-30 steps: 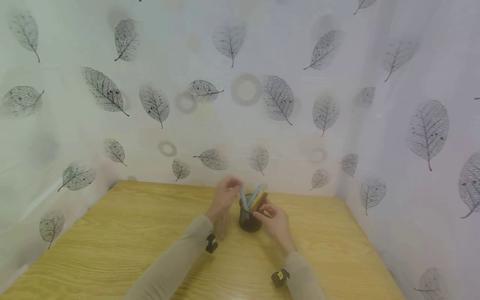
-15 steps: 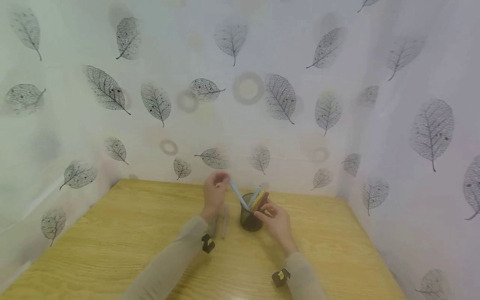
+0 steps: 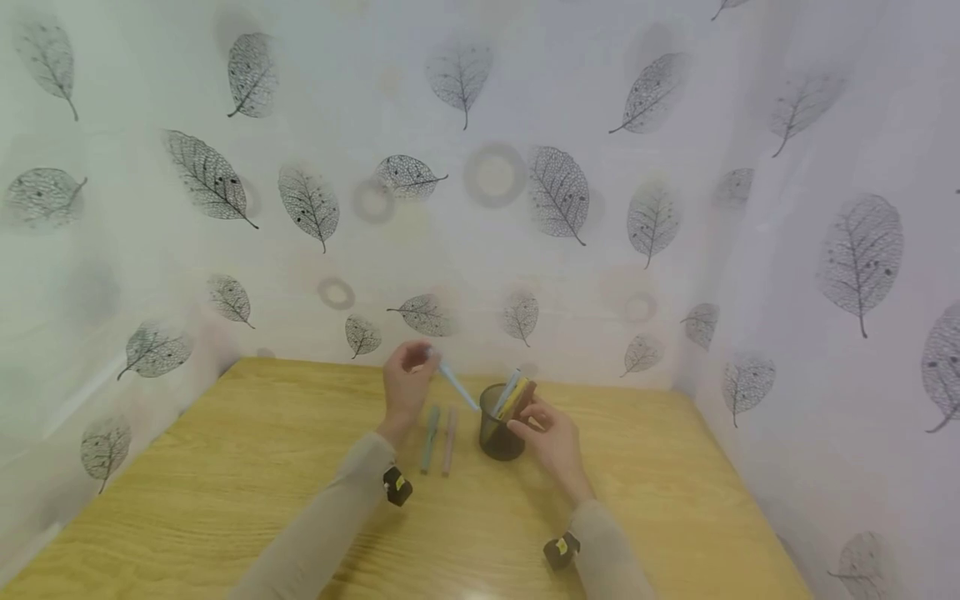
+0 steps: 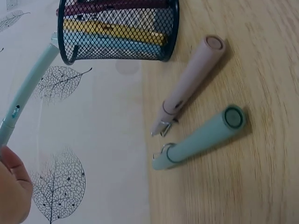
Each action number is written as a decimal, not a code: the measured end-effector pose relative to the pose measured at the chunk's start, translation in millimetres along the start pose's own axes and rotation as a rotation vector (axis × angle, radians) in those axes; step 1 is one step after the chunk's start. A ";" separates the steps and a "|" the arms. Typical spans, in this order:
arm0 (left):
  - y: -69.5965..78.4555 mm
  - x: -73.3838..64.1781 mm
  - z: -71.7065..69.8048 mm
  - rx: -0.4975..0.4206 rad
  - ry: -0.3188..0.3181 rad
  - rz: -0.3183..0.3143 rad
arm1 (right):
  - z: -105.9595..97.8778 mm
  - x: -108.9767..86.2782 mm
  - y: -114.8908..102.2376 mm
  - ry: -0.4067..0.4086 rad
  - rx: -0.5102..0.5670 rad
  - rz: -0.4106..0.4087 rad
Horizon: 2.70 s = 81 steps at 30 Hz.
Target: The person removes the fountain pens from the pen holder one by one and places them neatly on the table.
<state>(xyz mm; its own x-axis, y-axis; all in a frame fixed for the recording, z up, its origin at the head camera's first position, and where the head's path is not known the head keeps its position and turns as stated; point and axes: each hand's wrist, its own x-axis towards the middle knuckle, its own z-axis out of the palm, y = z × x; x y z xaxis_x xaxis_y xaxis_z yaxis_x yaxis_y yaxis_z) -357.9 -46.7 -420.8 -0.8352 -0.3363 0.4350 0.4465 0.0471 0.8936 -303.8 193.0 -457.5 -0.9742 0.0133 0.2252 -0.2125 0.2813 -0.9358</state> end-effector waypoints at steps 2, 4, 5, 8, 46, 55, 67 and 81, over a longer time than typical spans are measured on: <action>-1.5 0.5 -4.2 -0.004 -0.017 -0.009 | -0.1 0.8 1.2 0.001 -0.004 -0.005; -2.6 0.9 -9.0 -0.010 -0.032 -0.021 | 0.2 1.5 1.5 0.002 -0.001 -0.004; -3.7 1.5 -11.3 -0.013 -0.040 -0.030 | 0.2 1.8 1.9 0.003 -0.005 -0.004; -5.7 2.2 -17.3 -0.048 -0.060 -0.077 | 0.2 2.0 1.7 0.004 -0.023 -0.008; -29.4 9.5 -57.1 0.139 -0.443 -0.452 | -0.7 2.9 3.9 0.005 -0.024 0.013; -39.4 11.7 -67.9 0.188 -0.573 -0.479 | -2.3 5.1 2.6 -0.004 -0.037 0.043; -53.0 11.7 -72.5 0.266 -0.680 -0.463 | 0.4 2.1 3.8 0.028 -0.059 0.002; -51.4 10.8 -67.6 0.354 -0.717 -0.456 | -0.4 1.2 3.5 0.013 -0.052 0.015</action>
<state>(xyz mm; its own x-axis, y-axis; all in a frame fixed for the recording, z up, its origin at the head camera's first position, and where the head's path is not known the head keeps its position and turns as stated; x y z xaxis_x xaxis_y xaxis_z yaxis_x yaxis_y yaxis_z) -368.2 -116.4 -469.6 -0.9582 0.2647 -0.1082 -0.0002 0.3779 0.9259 -305.7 194.4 -460.4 -0.9761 0.0299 0.2151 -0.1935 0.3300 -0.9239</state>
